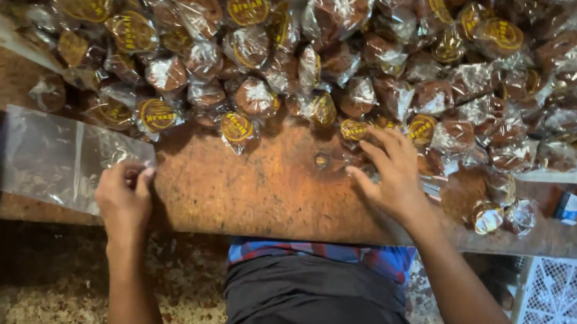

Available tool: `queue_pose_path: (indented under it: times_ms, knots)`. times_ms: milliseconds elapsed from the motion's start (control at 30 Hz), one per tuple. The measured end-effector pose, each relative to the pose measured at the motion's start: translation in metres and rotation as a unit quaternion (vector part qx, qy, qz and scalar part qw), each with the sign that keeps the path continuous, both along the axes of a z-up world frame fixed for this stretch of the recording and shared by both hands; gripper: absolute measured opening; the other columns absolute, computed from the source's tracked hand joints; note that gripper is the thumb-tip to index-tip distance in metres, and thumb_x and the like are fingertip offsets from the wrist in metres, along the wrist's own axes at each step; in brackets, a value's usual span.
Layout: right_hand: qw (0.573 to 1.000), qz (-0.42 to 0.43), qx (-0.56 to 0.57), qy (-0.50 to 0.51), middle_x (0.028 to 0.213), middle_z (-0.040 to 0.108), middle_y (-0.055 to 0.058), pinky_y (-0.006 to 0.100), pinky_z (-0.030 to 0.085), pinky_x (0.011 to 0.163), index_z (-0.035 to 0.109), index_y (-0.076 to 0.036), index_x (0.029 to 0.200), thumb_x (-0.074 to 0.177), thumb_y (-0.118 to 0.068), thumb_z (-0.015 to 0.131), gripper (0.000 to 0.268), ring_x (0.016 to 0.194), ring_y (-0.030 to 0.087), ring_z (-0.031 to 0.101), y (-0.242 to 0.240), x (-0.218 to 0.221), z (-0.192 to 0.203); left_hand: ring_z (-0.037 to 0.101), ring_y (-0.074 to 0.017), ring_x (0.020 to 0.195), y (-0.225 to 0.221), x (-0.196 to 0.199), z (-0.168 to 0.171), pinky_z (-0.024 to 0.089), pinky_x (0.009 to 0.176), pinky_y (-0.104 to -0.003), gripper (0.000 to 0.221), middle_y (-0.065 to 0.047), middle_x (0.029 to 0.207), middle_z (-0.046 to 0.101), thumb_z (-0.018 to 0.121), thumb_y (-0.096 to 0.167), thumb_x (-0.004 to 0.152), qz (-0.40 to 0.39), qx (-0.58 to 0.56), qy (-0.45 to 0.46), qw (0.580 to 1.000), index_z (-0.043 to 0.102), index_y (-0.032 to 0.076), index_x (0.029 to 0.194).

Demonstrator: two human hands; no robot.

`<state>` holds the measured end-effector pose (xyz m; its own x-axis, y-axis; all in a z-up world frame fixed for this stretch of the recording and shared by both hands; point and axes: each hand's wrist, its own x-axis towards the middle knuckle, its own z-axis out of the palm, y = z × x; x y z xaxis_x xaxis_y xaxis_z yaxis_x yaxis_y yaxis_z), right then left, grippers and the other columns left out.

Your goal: Packaging individually wrapped pastries into a plastic bag and sealing it with a stapler

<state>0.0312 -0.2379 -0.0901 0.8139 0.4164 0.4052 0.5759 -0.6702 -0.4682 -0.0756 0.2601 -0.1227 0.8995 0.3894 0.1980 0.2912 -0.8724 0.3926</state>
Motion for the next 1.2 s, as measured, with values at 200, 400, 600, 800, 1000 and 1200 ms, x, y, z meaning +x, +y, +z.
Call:
queue_pose_path:
  times_ms: [200,400,600,800,1000,1200]
  knots:
    - [0.981,-0.060,-0.183,-0.026,0.149,0.056,0.015,0.060,0.035,0.109,0.072,-0.017,0.123,0.091,-0.061,0.070,0.055,0.138,0.040,0.048,0.005,-0.015,-0.001,0.066,-0.0378,0.085,0.011,-0.005,-0.010,0.054,0.082,-0.044,0.019,-0.010,0.093,0.065,0.090,0.016,0.091,0.003,0.127,-0.029,0.991,0.073,0.013,0.099]
    - [0.969,-0.066,-0.217,-0.094,0.155,0.049,0.013,0.054,0.040,0.104,0.074,-0.024,0.116,0.090,-0.074,0.060,0.059,0.137,0.041,0.046,-0.002,-0.016,-0.008,0.067,-0.0388,0.084,0.018,-0.007,-0.019,0.054,0.082,-0.043,0.004,-0.013,0.088,0.063,0.070,0.006,0.108,0.012,0.073,-0.066,0.995,0.066,0.007,0.105]
    - [0.968,-0.132,-0.183,-0.110,0.146,0.053,0.030,0.052,0.047,0.096,0.076,-0.011,0.114,0.092,-0.043,0.080,0.039,0.116,0.048,0.058,-0.042,-0.009,-0.015,0.071,-0.0476,0.091,-0.057,0.007,0.017,0.056,0.083,-0.050,0.041,-0.026,0.099,0.072,0.065,0.003,0.087,0.015,-0.088,-0.066,0.994,0.059,0.005,0.127]
    - [0.977,-0.063,-0.201,0.004,0.149,0.050,0.028,0.053,0.047,0.105,0.068,-0.009,0.132,0.084,-0.043,0.078,0.059,0.122,0.048,0.055,-0.060,-0.010,0.014,0.074,-0.0303,0.087,-0.169,0.034,0.033,0.057,0.080,-0.038,0.004,-0.011,0.089,0.077,0.079,0.008,0.091,-0.180,-0.168,-0.098,0.964,0.076,0.009,0.094]
    - [0.993,-0.098,-0.025,0.061,0.128,0.069,0.026,0.049,0.054,0.098,0.066,0.002,0.132,0.096,-0.016,0.081,0.043,0.115,0.043,0.068,-0.074,-0.005,0.032,0.073,-0.0298,0.085,-0.223,0.052,0.047,0.057,0.079,-0.037,0.009,-0.010,0.087,0.073,0.071,0.004,0.092,-0.249,-0.210,-0.108,0.939,0.075,0.010,0.097]
    - [0.953,-0.176,0.207,0.134,0.114,0.069,0.025,0.047,0.059,0.088,0.061,0.001,0.133,0.085,-0.014,0.098,0.061,0.104,0.037,0.070,-0.027,0.031,0.038,0.067,-0.0195,0.064,-0.235,0.056,0.011,0.054,0.063,-0.030,0.022,0.002,0.065,0.064,0.096,0.029,0.069,-0.172,-0.310,-0.106,0.929,0.076,0.022,0.074]
